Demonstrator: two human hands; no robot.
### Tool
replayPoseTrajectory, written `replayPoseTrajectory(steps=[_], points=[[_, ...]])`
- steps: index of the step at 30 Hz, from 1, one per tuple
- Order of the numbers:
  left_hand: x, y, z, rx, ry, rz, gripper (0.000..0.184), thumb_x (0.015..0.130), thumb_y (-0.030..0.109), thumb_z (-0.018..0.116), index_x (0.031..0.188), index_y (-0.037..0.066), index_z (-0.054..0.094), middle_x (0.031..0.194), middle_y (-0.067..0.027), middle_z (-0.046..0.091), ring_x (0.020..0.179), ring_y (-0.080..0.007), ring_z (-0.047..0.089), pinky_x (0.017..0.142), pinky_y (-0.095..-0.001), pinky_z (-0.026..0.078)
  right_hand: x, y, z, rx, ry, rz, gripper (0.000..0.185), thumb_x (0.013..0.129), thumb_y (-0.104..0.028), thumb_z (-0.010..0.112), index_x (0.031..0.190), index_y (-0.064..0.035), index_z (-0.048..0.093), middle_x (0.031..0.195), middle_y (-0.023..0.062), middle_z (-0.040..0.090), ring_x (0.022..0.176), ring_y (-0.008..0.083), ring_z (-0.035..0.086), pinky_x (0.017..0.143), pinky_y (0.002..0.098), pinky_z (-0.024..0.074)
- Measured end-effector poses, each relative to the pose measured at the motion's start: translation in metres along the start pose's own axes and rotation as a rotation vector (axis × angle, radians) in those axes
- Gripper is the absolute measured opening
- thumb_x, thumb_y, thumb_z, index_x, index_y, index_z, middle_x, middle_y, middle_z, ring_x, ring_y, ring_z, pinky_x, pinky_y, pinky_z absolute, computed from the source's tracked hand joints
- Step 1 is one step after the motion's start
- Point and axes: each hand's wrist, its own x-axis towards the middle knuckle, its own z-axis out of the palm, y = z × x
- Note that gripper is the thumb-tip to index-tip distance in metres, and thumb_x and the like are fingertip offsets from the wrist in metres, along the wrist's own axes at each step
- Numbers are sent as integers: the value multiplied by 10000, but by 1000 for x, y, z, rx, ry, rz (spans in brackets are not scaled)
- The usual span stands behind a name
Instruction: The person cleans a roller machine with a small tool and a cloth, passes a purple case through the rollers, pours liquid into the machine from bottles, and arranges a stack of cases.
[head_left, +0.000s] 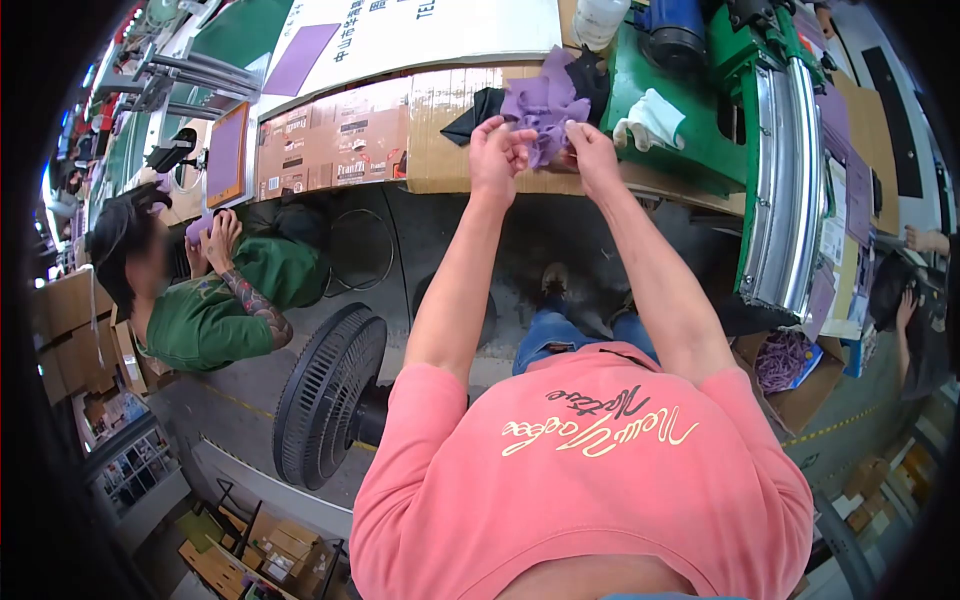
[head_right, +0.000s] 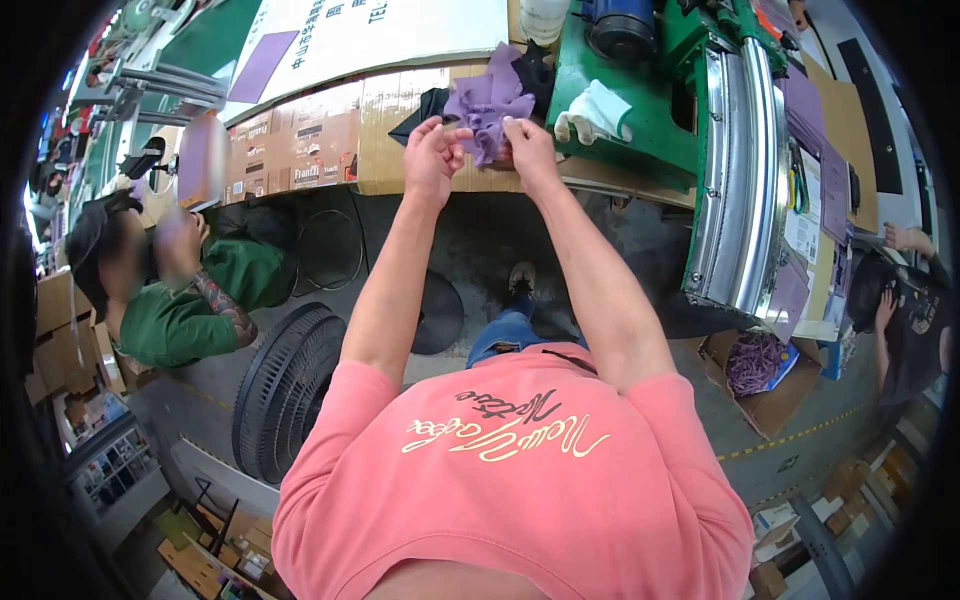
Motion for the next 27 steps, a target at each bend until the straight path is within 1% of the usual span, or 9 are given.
replayPoseTrajectory(steps=[2, 7, 12, 15, 17, 20, 24, 25, 27], points=[[1, -2, 0, -37, 19, -51, 250, 926, 101, 423, 1156, 64, 333, 882, -172, 620, 525, -115, 483, 452, -194, 360, -13, -16, 9, 334, -42, 117, 214, 906, -199, 520, 803, -31, 605, 667, 22, 543, 574, 107, 475, 532, 222, 406], [-2, -8, 8, -47, -14, -51, 231, 915, 86, 419, 1133, 69, 343, 884, -148, 613, 519, -99, 488, 453, -189, 374, -18, -26, 12, 297, -121, 73, 197, 877, -194, 569, 800, -22, 626, 649, 23, 545, 564, 84, 472, 499, 198, 394], [-10, -9, 20, 10, 0, -5, 240, 928, 98, 430, 1148, 79, 335, 926, -149, 619, 552, -117, 519, 479, -196, 388, 0, -11, 12, -379, 35, -369, 243, 889, -223, 525, 780, -13, 583, 654, 94, 566, 556, 207, 489, 552, 312, 427], [-21, -12, 29, 133, -19, 170, 259, 920, 78, 446, 1162, 67, 353, 934, -120, 617, 606, -115, 536, 543, -197, 415, 8, -5, 18, -352, 81, -429, 249, 895, -227, 495, 797, -11, 572, 692, 131, 584, 589, 268, 510, 585, 362, 425], [-31, -6, 34, 528, -46, 532, 267, 907, 50, 466, 1162, 49, 387, 963, -99, 614, 666, -115, 533, 619, -209, 431, 19, 11, 16, -412, 269, -491, 244, 902, -227, 483, 831, -14, 578, 731, 136, 599, 609, 271, 536, 590, 361, 425], [-38, 4, 36, 541, -12, 709, 281, 885, 31, 494, 1154, 39, 413, 912, -73, 599, 703, -115, 515, 672, -220, 433, 10, 9, 4, -389, 221, -321, 226, 904, -203, 468, 939, -16, 590, 783, 141, 615, 655, 296, 560, 634, 362, 444], [-29, -9, 12, 822, 143, 652, 202, 851, 72, 542, 1044, 31, 501, 777, -48, 531, 689, -123, 516, 632, -227, 426, -9, 7, 13, -186, 144, 15, 288, 906, -137, 428, 1134, 1, 539, 904, 157, 612, 725, 274, 588, 703, 355, 467], [-23, -19, 0, 823, 142, 680, 202, 851, 72, 542, 1044, 31, 501, 777, -48, 531, 689, -123, 516, 632, -227, 426, -1, 29, 16, -295, 124, -189, 279, 908, -126, 428, 1129, 2, 539, 934, 153, 593, 733, 221, 596, 683, 320, 477], [-13, -42, -19, 687, 50, 282, 182, 850, 102, 521, 1010, 15, 529, 816, -84, 570, 693, -170, 530, 666, -287, 447, -11, 39, 16, 102, 59, 9, 264, 912, -121, 427, 1117, -6, 547, 940, 130, 583, 760, 199, 598, 657, 289, 486]])
